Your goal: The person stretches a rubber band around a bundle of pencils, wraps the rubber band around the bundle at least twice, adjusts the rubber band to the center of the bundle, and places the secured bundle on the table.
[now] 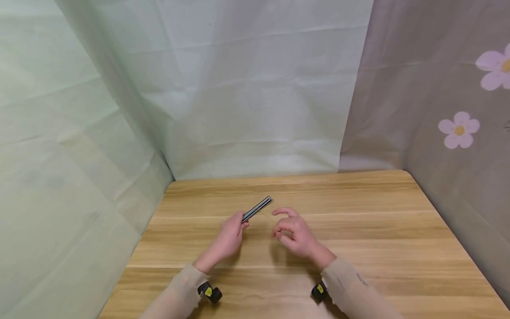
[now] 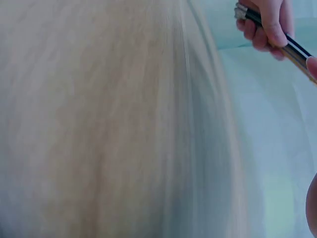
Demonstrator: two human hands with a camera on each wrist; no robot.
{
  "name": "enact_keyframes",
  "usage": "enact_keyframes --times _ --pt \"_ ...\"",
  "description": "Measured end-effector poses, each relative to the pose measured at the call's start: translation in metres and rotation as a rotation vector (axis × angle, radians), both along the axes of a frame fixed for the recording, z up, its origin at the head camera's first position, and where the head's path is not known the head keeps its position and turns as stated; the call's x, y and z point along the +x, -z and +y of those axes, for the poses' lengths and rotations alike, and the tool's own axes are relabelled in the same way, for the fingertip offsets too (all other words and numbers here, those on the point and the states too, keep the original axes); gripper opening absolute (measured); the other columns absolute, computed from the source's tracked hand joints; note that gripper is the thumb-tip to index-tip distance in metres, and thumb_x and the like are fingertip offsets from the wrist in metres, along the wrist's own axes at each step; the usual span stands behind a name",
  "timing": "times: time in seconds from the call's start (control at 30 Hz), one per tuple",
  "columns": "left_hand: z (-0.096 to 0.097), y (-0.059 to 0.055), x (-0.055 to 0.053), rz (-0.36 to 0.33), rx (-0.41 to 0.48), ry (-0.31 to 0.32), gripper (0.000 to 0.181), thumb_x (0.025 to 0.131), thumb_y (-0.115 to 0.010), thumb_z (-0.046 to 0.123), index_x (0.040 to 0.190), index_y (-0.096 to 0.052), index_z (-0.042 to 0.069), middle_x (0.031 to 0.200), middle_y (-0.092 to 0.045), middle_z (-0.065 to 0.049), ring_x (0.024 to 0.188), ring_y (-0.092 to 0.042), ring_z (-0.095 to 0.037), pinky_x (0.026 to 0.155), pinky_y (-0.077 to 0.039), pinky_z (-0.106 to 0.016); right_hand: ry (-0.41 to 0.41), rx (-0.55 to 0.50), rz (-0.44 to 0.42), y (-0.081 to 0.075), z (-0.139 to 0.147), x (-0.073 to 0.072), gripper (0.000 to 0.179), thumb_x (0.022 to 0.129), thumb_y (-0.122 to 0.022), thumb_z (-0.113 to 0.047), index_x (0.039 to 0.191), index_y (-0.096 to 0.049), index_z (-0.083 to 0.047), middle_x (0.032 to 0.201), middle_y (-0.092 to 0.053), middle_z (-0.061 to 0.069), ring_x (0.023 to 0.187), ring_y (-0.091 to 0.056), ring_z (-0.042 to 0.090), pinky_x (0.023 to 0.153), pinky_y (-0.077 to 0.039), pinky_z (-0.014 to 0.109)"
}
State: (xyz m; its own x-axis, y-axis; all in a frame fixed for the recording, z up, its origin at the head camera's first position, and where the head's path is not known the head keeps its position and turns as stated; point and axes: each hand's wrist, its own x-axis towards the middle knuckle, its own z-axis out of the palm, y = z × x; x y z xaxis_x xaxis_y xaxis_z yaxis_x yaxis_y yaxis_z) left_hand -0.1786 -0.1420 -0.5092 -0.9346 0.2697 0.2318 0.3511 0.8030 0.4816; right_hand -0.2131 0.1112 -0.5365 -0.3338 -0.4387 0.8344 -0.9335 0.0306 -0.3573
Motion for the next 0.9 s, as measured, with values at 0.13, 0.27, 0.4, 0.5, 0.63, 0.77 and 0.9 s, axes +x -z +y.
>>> enact_keyframes --times 0.13,0.27,0.4,0.5,0.63,0.77,0.9 --pt "0.002 -0.002 0.002 -0.036 0.025 0.024 0.011 0.108 -0.061 0.010 0.102 -0.055 0.003 0.079 -0.051 -0.001 0.074 -0.055 -0.022 0.071 -0.049 -0.045 -0.047 0.008 0.044 -0.006 -0.003 0.004 0.019 0.081 -0.059 0.004 0.080 -0.063 -0.014 0.078 -0.068 -0.005 0.094 -0.072 0.027 0.100 -0.054 0.051" --pt "0.005 -0.003 0.002 -0.064 0.063 0.027 0.011 0.109 -0.059 0.008 0.100 -0.053 0.004 0.078 -0.048 0.000 0.070 -0.049 -0.018 0.064 -0.047 -0.038 -0.116 -0.011 -0.167 -0.011 -0.007 0.013 0.025 0.086 -0.055 0.013 0.079 -0.057 -0.011 0.066 -0.055 -0.001 0.076 -0.074 0.022 0.085 -0.062 0.045" --pt "0.007 -0.004 0.002 -0.093 0.111 -0.023 0.007 0.110 -0.057 0.007 0.105 -0.054 0.003 0.081 -0.051 -0.001 0.071 -0.049 -0.018 0.064 -0.048 -0.036 -0.266 -0.138 -0.628 -0.016 -0.016 0.024 0.022 0.095 -0.039 0.013 0.089 -0.059 0.006 0.059 -0.044 0.007 0.054 -0.056 0.024 0.073 -0.061 0.036" --pt "0.008 -0.005 0.001 -0.123 0.142 -0.069 0.006 0.110 -0.056 0.007 0.106 -0.054 0.003 0.081 -0.052 -0.002 0.070 -0.049 -0.018 0.062 -0.047 -0.036 -0.396 -0.255 -0.957 -0.021 -0.024 0.032 0.036 0.101 -0.031 0.006 0.122 -0.057 0.020 0.065 -0.047 0.005 0.053 -0.042 0.018 0.075 -0.058 0.035" --pt "0.008 -0.004 -0.001 -0.103 0.128 -0.114 0.007 0.109 -0.058 0.008 0.105 -0.054 0.004 0.080 -0.052 -0.002 0.070 -0.051 -0.020 0.066 -0.047 -0.042 -0.539 -0.383 -1.243 -0.027 -0.032 0.039 0.059 0.110 -0.026 -0.003 0.169 -0.022 -0.002 0.088 -0.057 -0.003 0.069 -0.049 0.007 0.093 -0.056 0.033" --pt "0.007 -0.001 -0.002 -0.070 0.101 -0.151 0.007 0.108 -0.060 0.010 0.105 -0.056 0.006 0.082 -0.054 -0.002 0.077 -0.056 -0.024 0.071 -0.044 -0.047 -0.671 -0.540 -1.391 -0.029 -0.038 0.043 0.063 0.117 -0.020 -0.008 0.173 0.003 -0.026 0.115 -0.057 -0.003 0.087 -0.060 0.005 0.104 -0.051 0.028" --pt "0.007 0.000 -0.001 -0.048 0.091 -0.172 0.009 0.108 -0.062 0.013 0.109 -0.058 0.006 0.088 -0.058 -0.003 0.085 -0.059 -0.028 0.073 -0.041 -0.044 -0.671 -0.700 -1.521 -0.031 -0.045 0.045 0.063 0.119 -0.022 -0.008 0.173 0.004 -0.025 0.124 -0.055 -0.002 0.101 -0.069 0.009 0.099 -0.052 0.021"
